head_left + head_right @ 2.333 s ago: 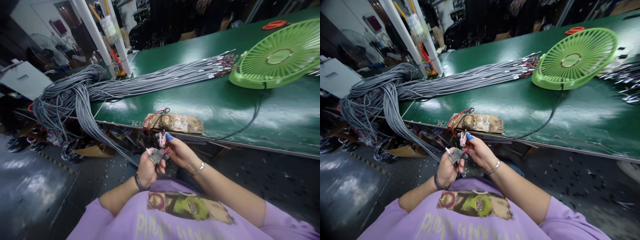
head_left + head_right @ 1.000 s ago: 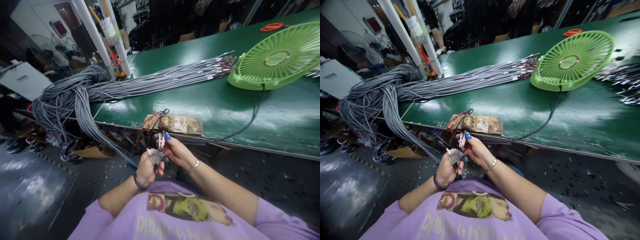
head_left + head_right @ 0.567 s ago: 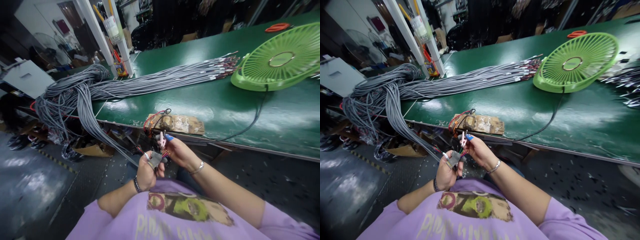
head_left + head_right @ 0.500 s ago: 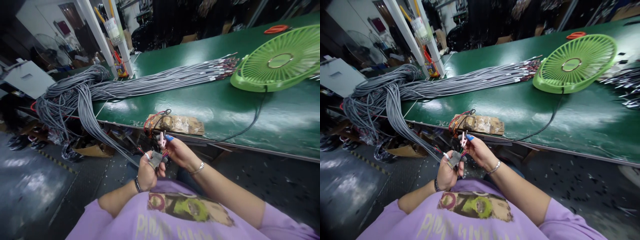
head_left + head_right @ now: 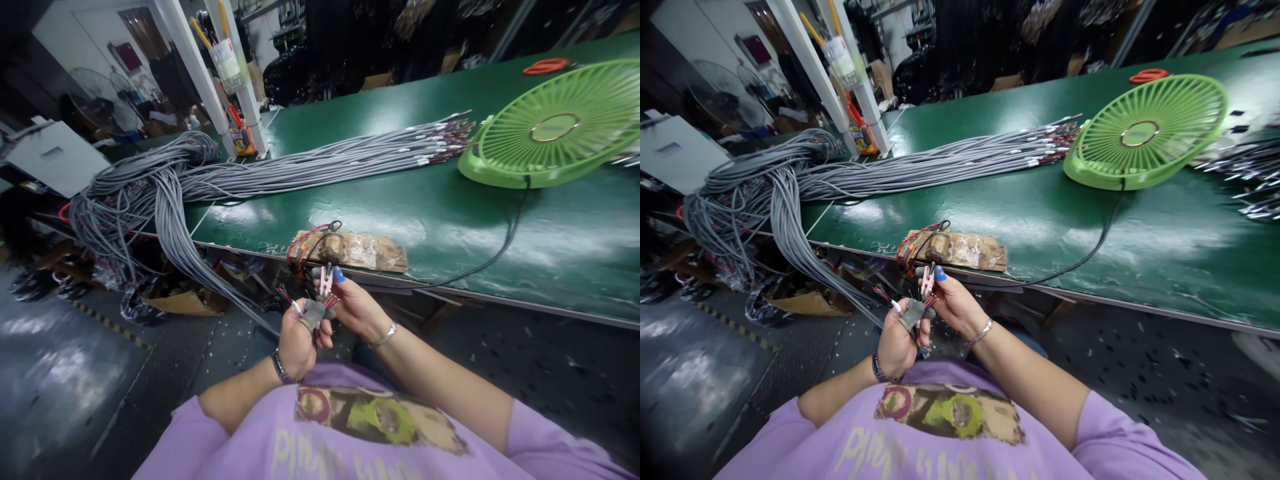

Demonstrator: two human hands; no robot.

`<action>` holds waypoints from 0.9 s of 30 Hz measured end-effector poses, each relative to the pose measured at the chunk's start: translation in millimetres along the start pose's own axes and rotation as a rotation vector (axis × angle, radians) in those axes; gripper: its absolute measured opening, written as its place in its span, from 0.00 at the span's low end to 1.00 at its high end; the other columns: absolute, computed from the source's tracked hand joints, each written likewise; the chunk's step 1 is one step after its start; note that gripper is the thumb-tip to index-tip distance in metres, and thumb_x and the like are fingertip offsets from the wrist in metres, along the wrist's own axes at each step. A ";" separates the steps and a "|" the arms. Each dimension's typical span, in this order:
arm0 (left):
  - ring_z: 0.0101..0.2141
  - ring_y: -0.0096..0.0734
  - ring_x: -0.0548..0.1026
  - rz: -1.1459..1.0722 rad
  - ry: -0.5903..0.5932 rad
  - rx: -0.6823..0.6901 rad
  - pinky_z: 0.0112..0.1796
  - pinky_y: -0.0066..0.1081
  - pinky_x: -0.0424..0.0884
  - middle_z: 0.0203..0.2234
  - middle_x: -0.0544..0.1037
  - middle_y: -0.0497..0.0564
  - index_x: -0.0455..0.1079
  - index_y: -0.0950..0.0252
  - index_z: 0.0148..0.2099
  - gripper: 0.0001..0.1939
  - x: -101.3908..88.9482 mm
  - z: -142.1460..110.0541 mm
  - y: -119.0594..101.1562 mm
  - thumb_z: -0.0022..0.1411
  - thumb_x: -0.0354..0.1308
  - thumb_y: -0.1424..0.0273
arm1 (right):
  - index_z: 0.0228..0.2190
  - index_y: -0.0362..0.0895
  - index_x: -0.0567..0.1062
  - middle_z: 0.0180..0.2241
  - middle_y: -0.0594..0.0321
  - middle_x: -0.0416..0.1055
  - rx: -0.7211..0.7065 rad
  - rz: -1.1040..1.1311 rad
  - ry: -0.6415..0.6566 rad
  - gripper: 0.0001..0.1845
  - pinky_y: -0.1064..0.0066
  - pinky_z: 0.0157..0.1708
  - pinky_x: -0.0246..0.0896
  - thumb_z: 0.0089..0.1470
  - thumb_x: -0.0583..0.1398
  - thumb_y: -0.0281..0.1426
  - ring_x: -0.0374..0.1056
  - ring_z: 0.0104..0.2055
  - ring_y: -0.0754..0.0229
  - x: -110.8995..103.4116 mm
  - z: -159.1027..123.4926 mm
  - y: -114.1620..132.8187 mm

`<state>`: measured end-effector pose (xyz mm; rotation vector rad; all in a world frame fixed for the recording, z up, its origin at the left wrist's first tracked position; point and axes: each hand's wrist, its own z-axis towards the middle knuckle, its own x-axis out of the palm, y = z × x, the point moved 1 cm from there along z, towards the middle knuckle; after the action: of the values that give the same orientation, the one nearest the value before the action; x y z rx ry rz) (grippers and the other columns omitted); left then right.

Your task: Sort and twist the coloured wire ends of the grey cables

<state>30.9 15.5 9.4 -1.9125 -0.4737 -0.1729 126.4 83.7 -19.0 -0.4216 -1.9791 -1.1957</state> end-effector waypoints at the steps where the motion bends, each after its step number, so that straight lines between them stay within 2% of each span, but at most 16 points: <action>1: 0.09 0.19 0.63 0.009 -0.001 -0.006 0.12 0.20 0.51 0.11 0.70 0.43 0.61 0.64 0.24 0.22 -0.1 0.1 0.4 0.41 0.67 0.54 | 0.26 0.45 0.77 0.23 0.63 0.74 -0.003 0.003 -0.009 0.17 0.68 0.30 0.65 0.43 0.69 0.45 0.66 0.27 0.59 -0.2 0.6 -1.0; 4: 0.09 0.19 0.63 0.029 -0.005 -0.010 0.12 0.20 0.50 0.11 0.69 0.43 0.60 0.64 0.23 0.24 -0.2 -0.4 0.8 0.40 0.67 0.52 | 0.26 0.46 0.77 0.25 0.62 0.74 0.001 0.016 -0.002 0.18 0.68 0.31 0.65 0.44 0.67 0.48 0.67 0.29 0.58 -2.1 0.8 -4.3; 8: 0.09 0.19 0.63 0.049 0.008 0.006 0.12 0.20 0.51 0.11 0.69 0.42 0.62 0.64 0.24 0.24 -4.8 -2.7 3.4 0.40 0.66 0.51 | 0.28 0.45 0.76 0.27 0.61 0.74 0.062 -0.027 0.064 0.25 0.71 0.29 0.63 0.46 0.62 0.55 0.65 0.27 0.62 -9.7 -4.2 -5.0; 13: 0.10 0.20 0.65 0.153 0.045 0.013 0.12 0.21 0.54 0.12 0.70 0.43 0.62 0.64 0.24 0.24 -18.4 -6.8 11.6 0.43 0.66 0.50 | 0.25 0.42 0.74 0.24 0.63 0.70 0.161 -0.356 0.187 0.31 0.72 0.27 0.59 0.38 0.64 0.59 0.63 0.26 0.64 -15.9 -19.2 6.9; 15: 0.10 0.20 0.66 0.220 0.070 0.020 0.13 0.21 0.55 0.13 0.71 0.44 0.62 0.64 0.24 0.23 -22.6 -7.8 14.3 0.46 0.65 0.51 | 0.24 0.41 0.73 0.23 0.65 0.68 0.141 -0.524 0.217 0.30 0.73 0.27 0.57 0.36 0.67 0.56 0.61 0.25 0.66 -13.3 -24.6 14.2; 18: 0.12 0.21 0.67 0.303 0.129 -0.007 0.14 0.21 0.57 0.13 0.72 0.45 0.62 0.64 0.26 0.21 -24.9 -7.5 16.5 0.47 0.65 0.53 | 0.22 0.41 0.70 0.21 0.68 0.66 0.092 -0.752 0.279 0.27 0.73 0.27 0.55 0.38 0.67 0.53 0.58 0.24 0.67 -5.3 -29.3 22.9; 23: 0.13 0.26 0.70 0.411 0.341 -0.219 0.15 0.23 0.62 0.13 0.73 0.47 0.65 0.65 0.26 0.20 -21.9 -4.7 16.1 0.42 0.68 0.55 | 0.20 0.42 0.70 0.20 0.68 0.64 -0.027 -1.081 0.439 0.21 0.73 0.24 0.53 0.47 0.63 0.47 0.56 0.23 0.67 5.1 -32.5 25.5; 25: 0.13 0.27 0.71 0.414 0.379 -0.251 0.14 0.23 0.62 0.12 0.73 0.48 0.65 0.65 0.23 0.20 -22.2 -3.6 14.8 0.42 0.67 0.55 | 0.20 0.42 0.71 0.21 0.66 0.66 -0.095 -1.127 0.442 0.19 0.73 0.27 0.56 0.49 0.63 0.45 0.59 0.25 0.65 3.5 -33.6 24.4; 27: 0.13 0.27 0.71 0.382 0.338 -0.221 0.14 0.23 0.61 0.12 0.73 0.49 0.65 0.65 0.22 0.21 -24.0 -2.3 14.0 0.44 0.66 0.53 | 0.23 0.42 0.73 0.23 0.65 0.69 -0.128 -1.073 0.366 0.18 0.71 0.29 0.59 0.50 0.62 0.45 0.62 0.27 0.63 -2.5 -34.7 23.7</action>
<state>14.9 3.1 -9.9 -2.0967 0.1447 -0.2995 158.1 66.2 2.5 0.8706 -1.7864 -1.8530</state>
